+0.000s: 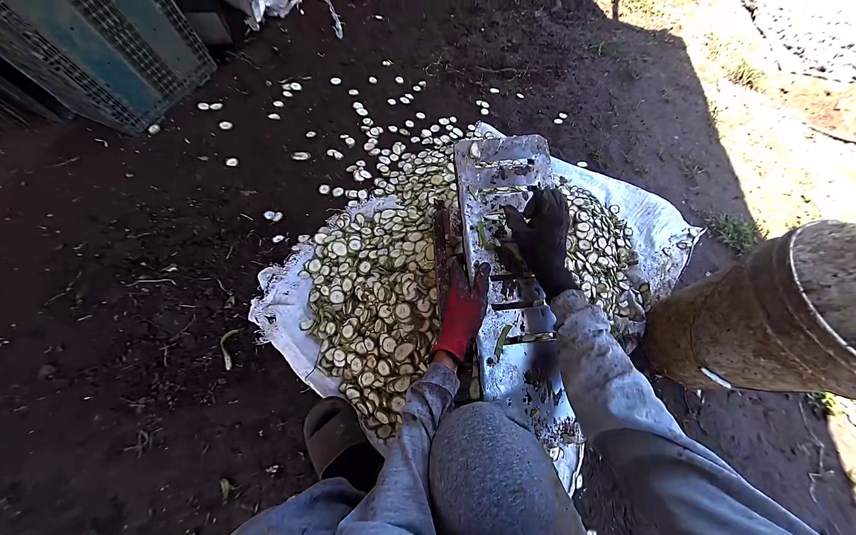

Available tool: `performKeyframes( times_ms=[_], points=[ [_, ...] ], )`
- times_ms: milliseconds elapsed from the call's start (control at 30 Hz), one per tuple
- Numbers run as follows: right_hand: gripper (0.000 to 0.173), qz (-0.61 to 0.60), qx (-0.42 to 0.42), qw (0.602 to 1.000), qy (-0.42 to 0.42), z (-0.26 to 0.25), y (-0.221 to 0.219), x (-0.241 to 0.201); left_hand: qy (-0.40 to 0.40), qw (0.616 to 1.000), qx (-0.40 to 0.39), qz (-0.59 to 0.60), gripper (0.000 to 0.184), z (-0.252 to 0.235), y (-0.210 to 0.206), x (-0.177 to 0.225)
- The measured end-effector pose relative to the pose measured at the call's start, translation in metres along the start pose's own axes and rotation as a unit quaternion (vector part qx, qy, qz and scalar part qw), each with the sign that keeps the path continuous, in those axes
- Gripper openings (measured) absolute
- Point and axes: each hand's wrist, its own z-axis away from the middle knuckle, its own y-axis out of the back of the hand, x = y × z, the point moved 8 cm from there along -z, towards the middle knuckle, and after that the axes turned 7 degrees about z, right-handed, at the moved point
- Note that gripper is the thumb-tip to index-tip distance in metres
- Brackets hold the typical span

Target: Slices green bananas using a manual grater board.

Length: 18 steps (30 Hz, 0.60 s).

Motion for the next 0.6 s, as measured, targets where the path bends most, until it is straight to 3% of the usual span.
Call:
performKeyframes(
  times_ms=[33, 100, 200, 267, 333, 467, 533, 600],
  points=[
    [0.034, -0.079, 0.105, 0.99, 0.058, 0.029, -0.012, 0.019, -0.004, 1.0, 0.006, -0.006, 0.073, -0.001, 0.002, 0.0],
    [0.042, -0.184, 0.217, 0.956, 0.073, 0.098, -0.032, 0.059, -0.012, 1.0, 0.013, -0.018, 0.072, 0.0, 0.0, 0.0],
    [0.044, -0.175, 0.24, 0.953, 0.053, 0.166, -0.032, 0.066, -0.027, 0.999, 0.028, -0.032, 0.071, -0.002, -0.001, 0.001],
    [0.042, -0.12, 0.223, 0.967, 0.028, 0.136, -0.034, 0.058, -0.019, 0.998, 0.027, -0.045, 0.074, 0.0, -0.002, -0.002],
    [0.042, -0.057, 0.179, 0.982, 0.017, 0.064, -0.04, 0.046, -0.013, 0.999, 0.021, -0.044, 0.074, 0.0, -0.002, 0.0],
    [0.044, 0.05, 0.191, 0.979, 0.041, -0.068, -0.038, 0.021, 0.017, 1.0, 0.008, -0.016, 0.072, 0.003, -0.001, 0.004],
    [0.042, 0.032, 0.172, 0.984, 0.044, -0.073, -0.039, 0.02, 0.017, 1.0, 0.004, -0.003, 0.074, 0.005, 0.002, 0.002],
    [0.041, -0.004, 0.153, 0.987, 0.047, -0.021, -0.035, 0.03, 0.011, 1.0, 0.003, 0.001, 0.074, 0.004, 0.002, 0.002]
  ],
)
